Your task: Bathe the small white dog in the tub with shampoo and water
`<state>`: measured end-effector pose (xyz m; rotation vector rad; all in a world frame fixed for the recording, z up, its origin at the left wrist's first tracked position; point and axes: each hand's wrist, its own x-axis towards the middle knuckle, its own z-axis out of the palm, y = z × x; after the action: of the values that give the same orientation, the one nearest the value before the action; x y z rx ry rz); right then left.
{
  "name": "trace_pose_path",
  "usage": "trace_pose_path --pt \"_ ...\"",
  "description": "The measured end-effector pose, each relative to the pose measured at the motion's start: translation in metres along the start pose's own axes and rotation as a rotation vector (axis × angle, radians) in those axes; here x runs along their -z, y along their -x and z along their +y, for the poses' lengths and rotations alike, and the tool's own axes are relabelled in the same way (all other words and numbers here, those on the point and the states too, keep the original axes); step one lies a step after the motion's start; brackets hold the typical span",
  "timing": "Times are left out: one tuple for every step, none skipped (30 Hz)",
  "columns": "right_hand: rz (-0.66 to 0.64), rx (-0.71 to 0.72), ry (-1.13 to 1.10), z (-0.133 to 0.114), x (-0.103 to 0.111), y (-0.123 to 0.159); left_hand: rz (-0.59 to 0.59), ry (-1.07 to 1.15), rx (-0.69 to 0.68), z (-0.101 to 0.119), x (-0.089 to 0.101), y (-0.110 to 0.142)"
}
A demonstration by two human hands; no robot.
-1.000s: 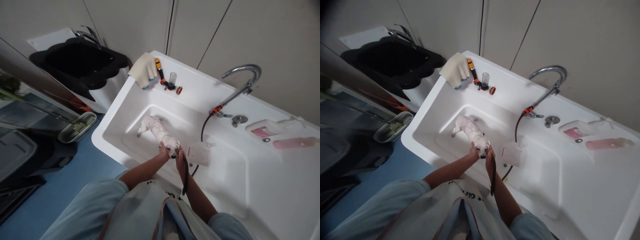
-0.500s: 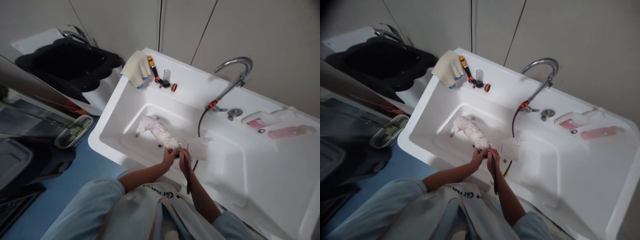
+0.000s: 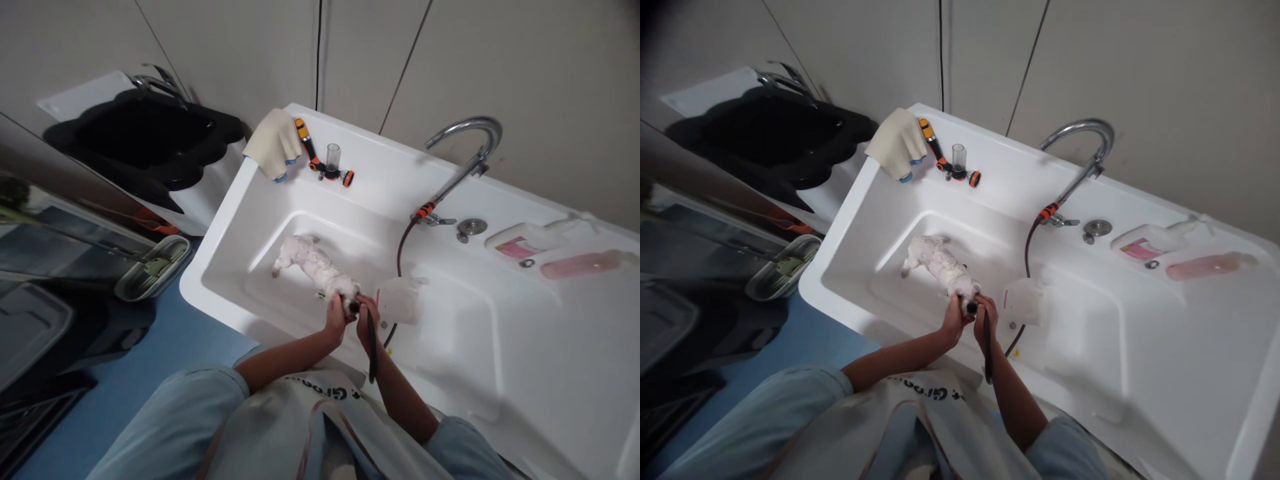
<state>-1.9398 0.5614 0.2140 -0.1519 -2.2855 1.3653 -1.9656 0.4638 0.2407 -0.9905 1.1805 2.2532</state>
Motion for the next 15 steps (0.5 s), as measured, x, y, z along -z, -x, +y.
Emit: trace_pose_path --pt "0.039 -0.041 -0.007 0.001 -0.001 0.002 -0.001 -0.03 -0.025 0.003 -0.002 0.002" --pt "0.049 -0.054 -0.009 0.001 0.0 0.003 -0.008 -0.059 -0.061 0.007 -0.004 0.004" --pt "0.039 -0.038 -0.009 0.0 0.0 0.001 -0.017 -0.079 -0.093 0.01 -0.006 0.005" --pt "0.008 -0.005 -0.013 -0.003 0.0 -0.004 -0.025 -0.086 -0.116 0.013 -0.008 0.005" --pt "-0.048 0.037 -0.026 -0.006 0.0 -0.012 -0.033 -0.079 -0.132 0.016 -0.009 0.005" --pt "-0.131 0.078 -0.05 -0.01 -0.001 -0.023 -0.034 -0.063 -0.143 0.018 -0.01 0.005" --pt "-0.233 0.11 -0.088 -0.013 -0.004 -0.038 -0.03 -0.047 -0.147 0.02 -0.011 0.004" --pt "-0.34 0.129 -0.136 -0.015 -0.008 -0.055 -0.02 -0.04 -0.144 0.022 -0.011 0.003" --pt "-0.427 0.128 -0.186 -0.015 -0.013 -0.073 -0.008 -0.045 -0.138 0.024 -0.011 0.002" --pt "-0.49 0.104 -0.227 -0.015 -0.018 -0.09 0.006 -0.057 -0.13 0.025 -0.01 0.001" --pt "-0.525 0.059 -0.253 -0.013 -0.024 -0.106 0.023 -0.073 -0.127 0.025 -0.01 0.0" --pt "-0.536 -0.002 -0.261 -0.011 -0.029 -0.118 0.041 -0.088 -0.13 0.025 -0.009 0.0" --pt "-0.531 -0.062 -0.253 -0.009 -0.033 -0.126 0.054 -0.095 -0.144 0.024 -0.008 -0.001" --pt "-0.495 -0.106 -0.233 -0.007 -0.036 -0.129 0.06 -0.095 -0.167 0.024 -0.008 -0.002" --pt "-0.44 -0.129 -0.209 -0.006 -0.039 -0.127 0.055 -0.093 -0.194 0.023 -0.007 -0.003"
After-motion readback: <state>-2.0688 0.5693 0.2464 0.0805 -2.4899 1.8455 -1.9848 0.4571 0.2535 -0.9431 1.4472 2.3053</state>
